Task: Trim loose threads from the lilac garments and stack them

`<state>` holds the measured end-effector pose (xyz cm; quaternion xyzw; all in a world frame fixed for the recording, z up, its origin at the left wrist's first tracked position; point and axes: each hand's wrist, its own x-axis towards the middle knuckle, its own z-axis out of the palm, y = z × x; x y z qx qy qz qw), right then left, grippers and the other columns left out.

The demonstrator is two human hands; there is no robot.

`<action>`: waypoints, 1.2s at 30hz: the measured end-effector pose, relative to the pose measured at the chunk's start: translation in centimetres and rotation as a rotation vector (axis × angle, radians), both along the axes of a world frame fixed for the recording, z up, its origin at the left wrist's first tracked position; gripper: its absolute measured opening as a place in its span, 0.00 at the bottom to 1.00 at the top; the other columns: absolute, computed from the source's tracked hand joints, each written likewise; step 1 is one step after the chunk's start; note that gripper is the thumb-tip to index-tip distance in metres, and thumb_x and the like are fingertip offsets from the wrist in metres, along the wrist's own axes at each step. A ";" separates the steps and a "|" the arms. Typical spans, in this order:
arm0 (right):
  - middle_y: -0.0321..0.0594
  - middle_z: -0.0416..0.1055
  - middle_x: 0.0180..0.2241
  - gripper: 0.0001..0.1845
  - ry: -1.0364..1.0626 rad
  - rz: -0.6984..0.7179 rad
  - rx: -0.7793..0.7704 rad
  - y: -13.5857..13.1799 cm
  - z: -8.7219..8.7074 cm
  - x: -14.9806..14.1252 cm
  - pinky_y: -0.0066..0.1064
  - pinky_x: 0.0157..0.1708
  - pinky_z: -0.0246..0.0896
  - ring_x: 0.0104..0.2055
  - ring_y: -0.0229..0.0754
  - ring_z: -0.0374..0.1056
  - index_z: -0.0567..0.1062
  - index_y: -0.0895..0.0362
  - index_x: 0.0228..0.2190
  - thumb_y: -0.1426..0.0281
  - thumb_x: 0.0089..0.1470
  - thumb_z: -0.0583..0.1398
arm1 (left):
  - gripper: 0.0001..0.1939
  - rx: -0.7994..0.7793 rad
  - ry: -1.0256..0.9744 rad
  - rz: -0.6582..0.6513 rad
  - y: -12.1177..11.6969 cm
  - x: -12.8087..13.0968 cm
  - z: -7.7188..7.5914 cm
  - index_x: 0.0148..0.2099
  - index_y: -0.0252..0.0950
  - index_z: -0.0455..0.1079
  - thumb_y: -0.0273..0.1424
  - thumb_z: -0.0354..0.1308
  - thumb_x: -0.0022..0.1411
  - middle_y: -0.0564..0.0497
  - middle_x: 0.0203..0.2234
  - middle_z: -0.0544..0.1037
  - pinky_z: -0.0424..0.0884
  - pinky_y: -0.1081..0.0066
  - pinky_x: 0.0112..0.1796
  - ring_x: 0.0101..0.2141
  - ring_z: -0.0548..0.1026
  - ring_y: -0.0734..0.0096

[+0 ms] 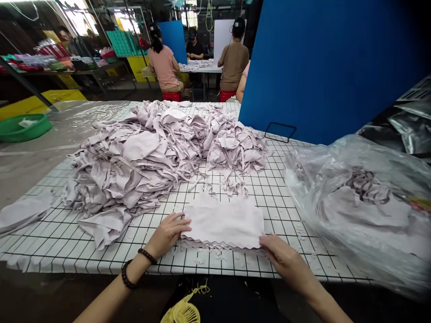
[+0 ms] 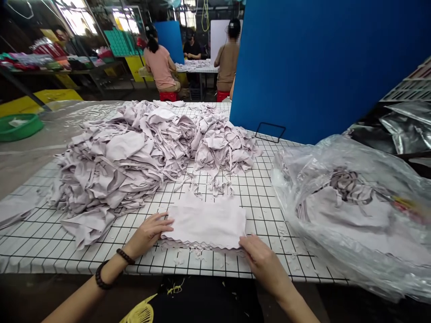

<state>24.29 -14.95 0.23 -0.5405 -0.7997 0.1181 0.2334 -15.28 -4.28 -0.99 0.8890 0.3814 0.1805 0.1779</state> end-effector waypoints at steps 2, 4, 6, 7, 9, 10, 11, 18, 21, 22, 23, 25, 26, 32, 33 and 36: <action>0.39 0.73 0.46 0.20 -0.020 0.000 -0.010 -0.5 -0.7 0.1 0.48 0.56 0.58 0.50 0.48 0.68 0.70 0.47 0.47 0.76 0.56 0.51 | 0.22 -0.001 0.021 -0.001 -0.6 -0.1 -0.3 0.46 0.48 0.73 0.19 0.47 0.59 0.55 0.49 0.73 0.58 0.50 0.56 0.56 0.63 0.63; 0.39 0.73 0.46 0.20 -0.027 -0.016 -0.007 -0.6 -1.0 0.4 0.48 0.57 0.57 0.50 0.47 0.67 0.70 0.48 0.48 0.76 0.57 0.51 | 0.22 0.001 0.029 -0.002 -0.9 -0.3 -0.5 0.47 0.49 0.73 0.20 0.48 0.59 0.55 0.50 0.73 0.58 0.51 0.56 0.57 0.63 0.63; 0.39 0.73 0.46 0.19 -0.040 -0.031 -0.007 -0.5 -1.1 0.6 0.47 0.57 0.57 0.51 0.47 0.67 0.70 0.48 0.47 0.75 0.57 0.51 | 0.22 0.005 0.040 -0.006 -0.9 -0.3 -0.6 0.47 0.50 0.73 0.20 0.48 0.59 0.56 0.50 0.73 0.58 0.51 0.56 0.57 0.62 0.63; 0.39 0.73 0.46 0.18 -0.054 -0.030 -0.012 -0.4 -1.0 0.7 0.47 0.56 0.57 0.51 0.47 0.67 0.71 0.49 0.47 0.75 0.57 0.51 | 0.22 0.006 0.048 -0.005 -0.9 -0.2 -0.7 0.48 0.51 0.72 0.20 0.47 0.60 0.57 0.50 0.72 0.58 0.51 0.57 0.57 0.62 0.63; 0.39 0.74 0.45 0.17 -0.092 -0.016 -0.023 -0.3 -1.0 0.7 0.47 0.56 0.57 0.51 0.48 0.66 0.72 0.49 0.45 0.75 0.57 0.52 | 0.22 0.011 0.069 0.002 -0.7 -0.1 -0.8 0.49 0.51 0.71 0.21 0.47 0.61 0.57 0.52 0.71 0.57 0.51 0.57 0.58 0.61 0.62; 0.39 0.74 0.45 0.17 -0.112 -0.007 -0.029 -0.3 -0.9 0.6 0.47 0.55 0.57 0.51 0.49 0.66 0.73 0.49 0.44 0.75 0.56 0.52 | 0.22 0.013 0.080 0.006 -0.6 -0.1 -0.9 0.50 0.51 0.71 0.22 0.47 0.61 0.57 0.52 0.71 0.57 0.51 0.57 0.58 0.60 0.62; 0.39 0.74 0.45 0.17 -0.129 0.001 -0.036 -0.4 -0.9 0.4 0.48 0.54 0.58 0.51 0.49 0.66 0.74 0.50 0.43 0.76 0.56 0.52 | 0.22 0.015 0.092 0.008 -0.5 -0.1 -0.9 0.51 0.51 0.70 0.22 0.46 0.61 0.57 0.53 0.70 0.57 0.52 0.57 0.58 0.59 0.62; 0.40 0.76 0.39 0.12 -0.005 -0.123 -0.146 1.3 2.5 0.2 0.42 0.40 0.63 0.41 0.49 0.70 0.76 0.49 0.39 0.70 0.53 0.56 | 0.29 -0.040 0.144 -0.029 -0.8 -0.2 1.4 0.53 0.49 0.68 0.20 0.50 0.51 0.56 0.59 0.62 0.49 0.48 0.59 0.61 0.53 0.55; 0.41 0.75 0.36 0.11 0.198 -0.356 -0.155 6.3 3.5 1.0 0.37 0.37 0.64 0.36 0.46 0.70 0.75 0.51 0.36 0.66 0.54 0.54 | 0.28 -0.073 0.017 0.048 -0.7 3.2 3.8 0.52 0.46 0.70 0.21 0.51 0.49 0.52 0.59 0.62 0.51 0.50 0.59 0.59 0.55 0.54; 0.41 0.75 0.37 0.12 0.245 -0.410 -0.182 8.5 3.4 1.3 0.36 0.36 0.64 0.36 0.45 0.70 0.74 0.52 0.37 0.65 0.55 0.53 | 0.26 -0.115 -0.055 0.055 -0.7 5.2 4.5 0.52 0.44 0.70 0.21 0.50 0.51 0.50 0.57 0.65 0.55 0.54 0.58 0.58 0.58 0.56; 0.41 0.75 0.35 0.12 0.277 -0.443 -0.218 10.9 3.1 1.5 0.34 0.36 0.64 0.35 0.44 0.69 0.74 0.53 0.37 0.65 0.54 0.53 | 0.24 -0.185 -0.125 0.022 -0.6 7.4 5.2 0.51 0.44 0.70 0.22 0.49 0.53 0.49 0.53 0.69 0.59 0.58 0.55 0.55 0.63 0.59; 0.41 0.74 0.36 0.11 0.242 -0.461 -0.317 15.5 2.0 1.7 0.33 0.35 0.63 0.33 0.42 0.69 0.74 0.56 0.36 0.66 0.52 0.55 | 0.22 -0.369 -0.259 -0.129 -0.2 12.5 5.8 0.51 0.44 0.70 0.23 0.47 0.58 0.49 0.46 0.74 0.65 0.65 0.50 0.48 0.70 0.65; 0.42 0.74 0.36 0.11 0.199 -0.417 -0.339 17.5 1.5 1.6 0.32 0.37 0.62 0.35 0.42 0.68 0.73 0.57 0.36 0.68 0.50 0.56 | 0.21 -0.448 -0.323 -0.195 0.0 15.0 5.6 0.51 0.44 0.70 0.24 0.47 0.59 0.49 0.44 0.75 0.66 0.66 0.50 0.46 0.71 0.66; 0.42 0.70 0.40 0.13 0.145 -0.174 -0.338 23.1 -0.5 -0.4 0.30 0.40 0.58 0.40 0.42 0.66 0.75 0.56 0.36 0.76 0.44 0.58 | 0.23 -1.041 -0.549 -0.089 2.2 23.0 0.2 0.58 0.38 0.63 0.33 0.52 0.60 0.42 0.47 0.73 0.71 0.63 0.42 0.36 0.76 0.66; 0.42 0.70 0.40 0.12 0.150 -0.159 -0.346 23.4 -0.5 -0.5 0.30 0.40 0.58 0.40 0.42 0.66 0.75 0.56 0.34 0.76 0.45 0.58 | 0.25 -1.162 -0.600 -0.057 2.5 23.2 -0.7 0.59 0.36 0.60 0.33 0.54 0.59 0.40 0.48 0.72 0.71 0.62 0.42 0.36 0.77 0.66; 0.41 0.71 0.36 0.06 0.200 -0.120 -0.421 24.2 -0.7 -0.3 0.28 0.36 0.59 0.37 0.41 0.66 0.75 0.57 0.28 0.75 0.44 0.59 | 0.31 -1.443 -0.743 -0.005 3.3 22.7 -2.1 0.59 0.32 0.58 0.35 0.60 0.56 0.34 0.49 0.70 0.69 0.61 0.45 0.39 0.77 0.64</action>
